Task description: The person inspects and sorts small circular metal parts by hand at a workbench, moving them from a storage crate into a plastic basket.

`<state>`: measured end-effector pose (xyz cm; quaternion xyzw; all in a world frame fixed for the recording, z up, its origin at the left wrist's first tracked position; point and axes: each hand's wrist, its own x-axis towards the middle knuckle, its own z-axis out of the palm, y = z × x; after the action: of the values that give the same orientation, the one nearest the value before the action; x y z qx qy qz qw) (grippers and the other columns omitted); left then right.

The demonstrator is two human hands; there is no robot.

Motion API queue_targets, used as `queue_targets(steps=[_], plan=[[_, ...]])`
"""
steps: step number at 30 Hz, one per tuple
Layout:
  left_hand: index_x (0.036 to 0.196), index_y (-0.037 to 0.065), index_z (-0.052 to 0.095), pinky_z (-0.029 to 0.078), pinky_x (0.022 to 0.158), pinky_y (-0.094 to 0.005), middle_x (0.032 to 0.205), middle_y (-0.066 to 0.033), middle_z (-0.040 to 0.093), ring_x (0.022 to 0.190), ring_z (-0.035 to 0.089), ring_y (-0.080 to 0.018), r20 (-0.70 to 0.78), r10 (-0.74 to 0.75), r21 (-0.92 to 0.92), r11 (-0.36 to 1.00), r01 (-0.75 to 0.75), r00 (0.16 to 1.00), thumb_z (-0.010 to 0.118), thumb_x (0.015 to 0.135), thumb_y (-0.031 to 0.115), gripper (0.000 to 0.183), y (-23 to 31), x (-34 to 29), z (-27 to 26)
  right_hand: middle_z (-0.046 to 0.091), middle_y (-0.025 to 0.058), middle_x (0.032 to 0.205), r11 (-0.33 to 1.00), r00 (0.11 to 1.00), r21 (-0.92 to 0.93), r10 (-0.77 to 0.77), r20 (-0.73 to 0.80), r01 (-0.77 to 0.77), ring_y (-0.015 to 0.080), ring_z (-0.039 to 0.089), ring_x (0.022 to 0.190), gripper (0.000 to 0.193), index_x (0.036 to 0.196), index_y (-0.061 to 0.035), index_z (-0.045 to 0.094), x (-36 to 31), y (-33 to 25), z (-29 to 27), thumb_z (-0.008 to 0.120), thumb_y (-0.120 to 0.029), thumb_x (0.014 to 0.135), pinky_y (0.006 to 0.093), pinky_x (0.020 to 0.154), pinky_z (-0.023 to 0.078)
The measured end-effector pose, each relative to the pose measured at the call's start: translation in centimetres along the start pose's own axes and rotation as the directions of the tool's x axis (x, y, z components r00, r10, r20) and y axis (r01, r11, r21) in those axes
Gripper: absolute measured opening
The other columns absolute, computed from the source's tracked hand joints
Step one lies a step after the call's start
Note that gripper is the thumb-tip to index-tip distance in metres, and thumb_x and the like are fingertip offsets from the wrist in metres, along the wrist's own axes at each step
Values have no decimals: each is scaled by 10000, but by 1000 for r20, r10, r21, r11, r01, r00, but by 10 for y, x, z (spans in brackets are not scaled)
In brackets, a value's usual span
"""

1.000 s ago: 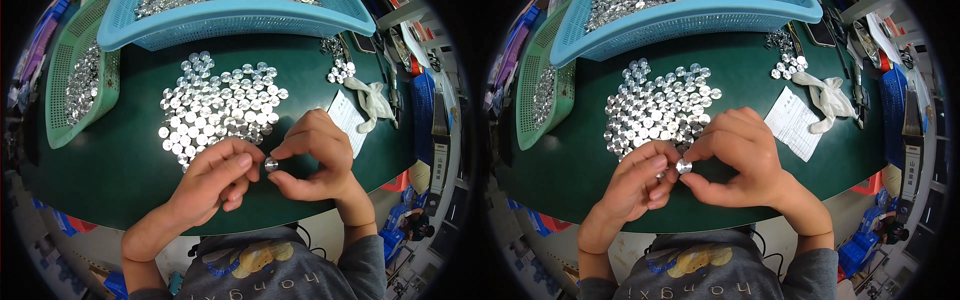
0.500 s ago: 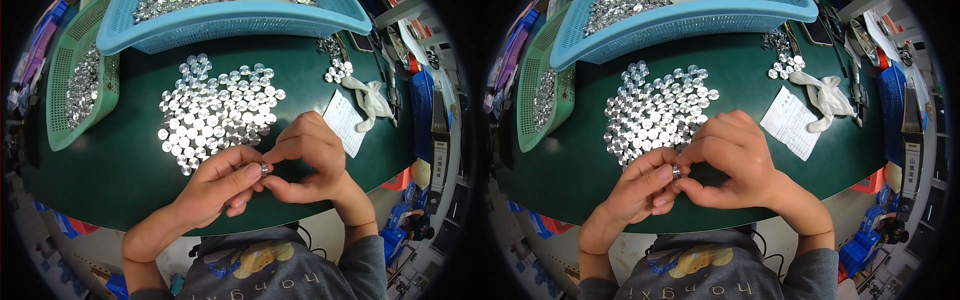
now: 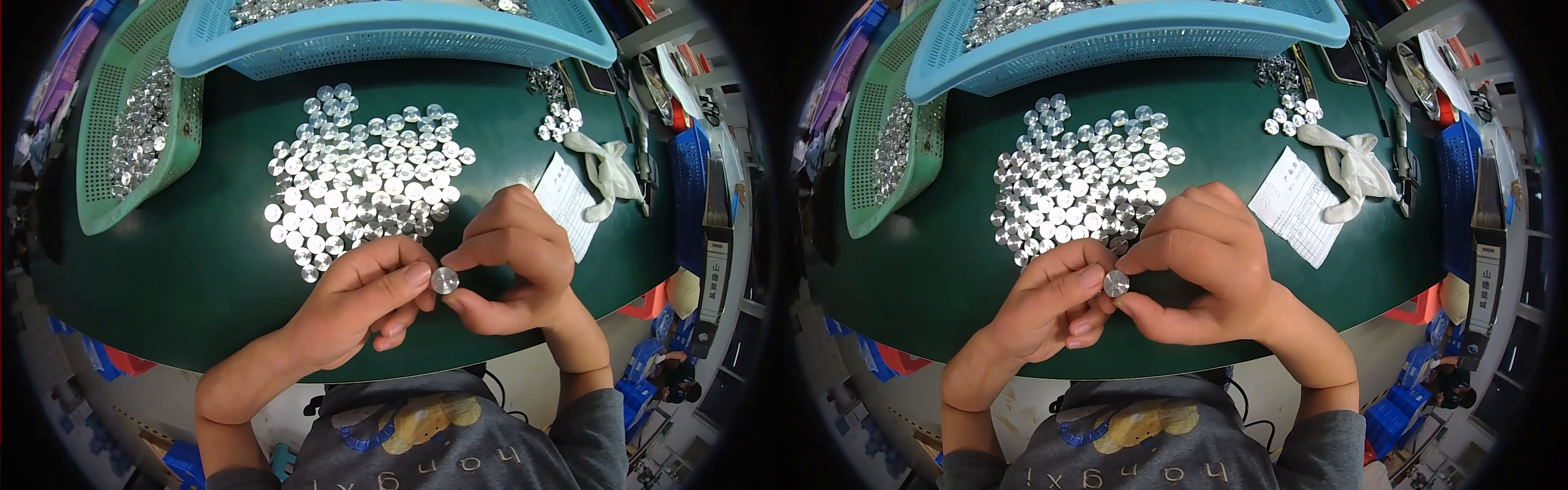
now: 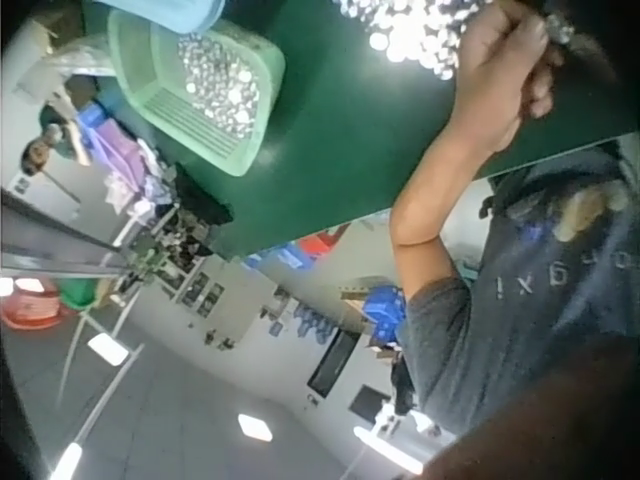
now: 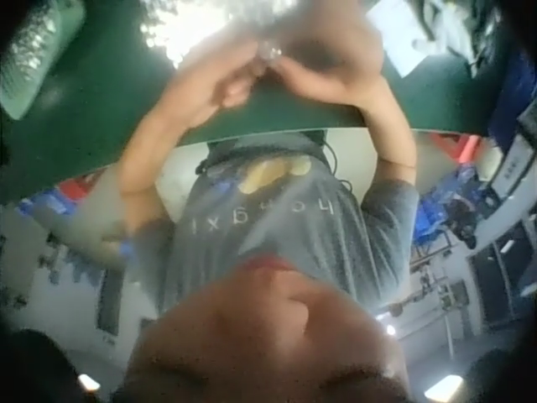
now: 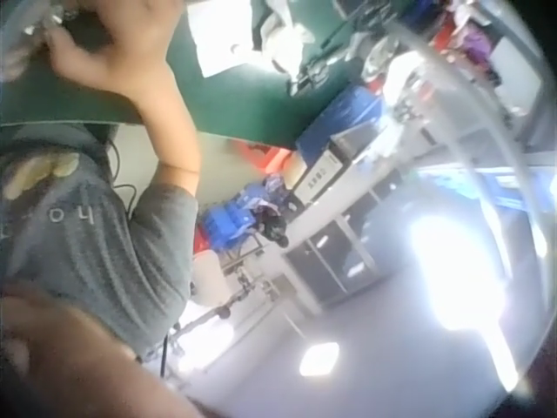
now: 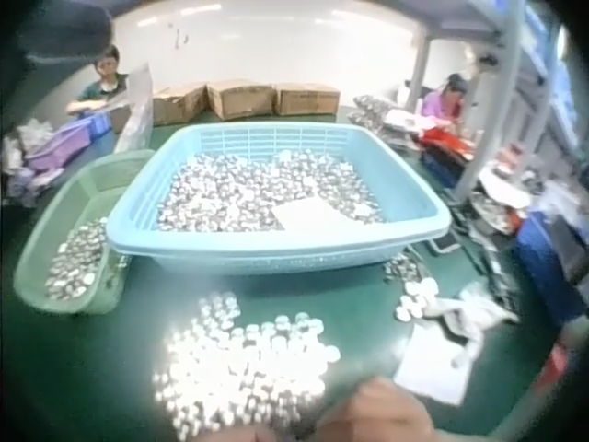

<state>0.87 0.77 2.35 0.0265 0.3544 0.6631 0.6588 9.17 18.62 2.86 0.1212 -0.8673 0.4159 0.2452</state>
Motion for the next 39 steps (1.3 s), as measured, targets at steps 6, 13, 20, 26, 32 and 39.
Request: queue_targets(steps=[6, 13, 20, 26, 32, 39], plan=[[932, 30, 484, 337, 419, -173, 775, -31, 502, 523, 405, -28, 2, 2, 7, 1000, -2, 1000, 477, 910, 215, 186, 1, 0, 1, 536, 15, 643, 1000, 1000, 6, -11, 9, 11, 163, 486, 543, 216, 738, -87, 610, 0, 1, 1, 719, -163, 567, 275, 530, 312], [904, 52, 440, 326, 405, -181, 806, -63, 488, 531, 400, -55, -119, 152, 111, 984, -139, 981, 464, 885, 145, 98, -1, 2, 1, 512, 16, 651, 950, 981, -255, 191, 24, -178, 191, 491, 585, 203, 721, -93, 584, -4, 6, 3, 677, -143, 548, 309, 536, 328], [928, 45, 451, 315, 396, -183, 784, -56, 470, 519, 393, -69, -165, 120, 30, 993, -117, 979, 423, 880, 143, 113, 4, 1, 1, 469, 10, 628, 834, 942, -461, 335, -16, -304, 205, 490, 605, 226, 679, -103, 530, -8, 12, 6, 693, -169, 537, 320, 554, 343], [903, 18, 470, 316, 395, -182, 761, -42, 457, 518, 389, -65, -179, 82, 26, 997, -78, 980, 413, 900, 173, 165, 7, 0, 4, 484, 1, 630, 859, 953, -434, 302, 1, -271, 194, 499, 608, 198, 677, -104, 552, -9, 15, 12, 703, -151, 556, 315, 549, 346], [931, 16, 472, 315, 394, -178, 766, -36, 458, 520, 395, -58, -209, 81, 47, 996, -72, 975, 424, 908, 186, 178, 5, 1, 3, 502, -10, 616, 920, 962, -289, 273, -14, -266, 176, 505, 580, 176, 679, -96, 565, -8, 12, 8, 696, -119, 562, 302, 531, 336], [999, 23, 512, 326, 409, -175, 777, -19, 483, 529, 403, -30, -106, 57, -32, 998, -61, 993, 502, 898, 195, 200, 1, 0, 3, 563, 14, 663, 996, 996, -30, 78, -54, -80, 163, 515, 573, 213, 721, -89, 595, -2, -1, 6, 709, -99, 541, 278, 526, 316]])
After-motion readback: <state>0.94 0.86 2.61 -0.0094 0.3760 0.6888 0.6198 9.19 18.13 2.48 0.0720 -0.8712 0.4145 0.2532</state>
